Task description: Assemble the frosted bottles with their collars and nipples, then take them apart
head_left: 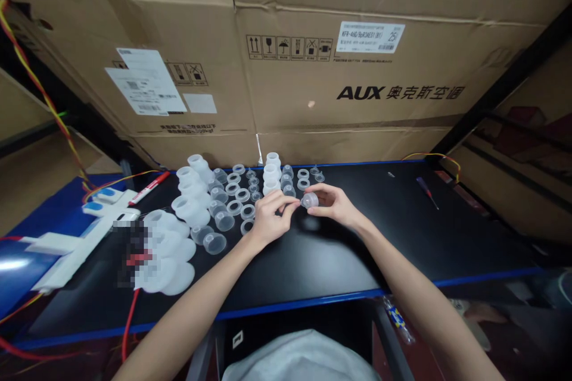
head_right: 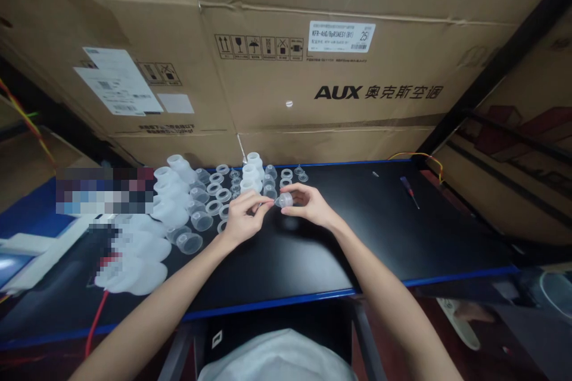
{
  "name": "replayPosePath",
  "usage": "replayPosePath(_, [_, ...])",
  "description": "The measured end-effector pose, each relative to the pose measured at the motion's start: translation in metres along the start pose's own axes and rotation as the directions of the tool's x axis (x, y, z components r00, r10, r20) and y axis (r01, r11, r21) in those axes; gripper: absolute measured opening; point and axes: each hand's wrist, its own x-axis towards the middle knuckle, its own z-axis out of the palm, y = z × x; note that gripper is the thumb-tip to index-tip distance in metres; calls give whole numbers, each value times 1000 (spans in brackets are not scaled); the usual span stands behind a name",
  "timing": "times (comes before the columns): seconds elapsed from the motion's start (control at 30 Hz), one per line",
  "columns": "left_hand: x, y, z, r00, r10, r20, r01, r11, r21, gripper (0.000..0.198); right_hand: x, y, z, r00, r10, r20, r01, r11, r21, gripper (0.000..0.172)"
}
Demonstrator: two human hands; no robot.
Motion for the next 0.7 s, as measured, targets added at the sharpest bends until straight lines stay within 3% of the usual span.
replayPosePath(0.27, [0,5,-5,997,43,-56,-36,992,122,16,-1,2,7,999,-31,8,31,999,-17,62])
replayPosePath(0.37, [4,0,-10,985,16,-172,14,986,169,21,0,4,4,998,-42,-42,42,999,-3,61])
replayPosePath(0.43, [8,-6,-14,966,5,-259,61,968,245,12,2,4,0,996,-43,-78,44,999,13,59])
replayPosePath(0.5, [12,-15,-16,953,-12,-303,119,933,339,32,3,4,-2,994,-41,-102,44,999,27,59])
replayPosePath(0.57, [13,-24,-16,953,-52,-298,181,888,422,58,4,4,-3,989,-66,-135,70,997,24,58])
replayPosePath(0.6, [12,-29,-15,959,-67,-276,193,868,458,61,4,4,-3,985,-81,-155,86,996,20,57])
replayPosePath(0.7, [9,-37,-14,987,-36,-155,111,852,511,41,5,6,-3,970,-94,-224,106,994,40,57])
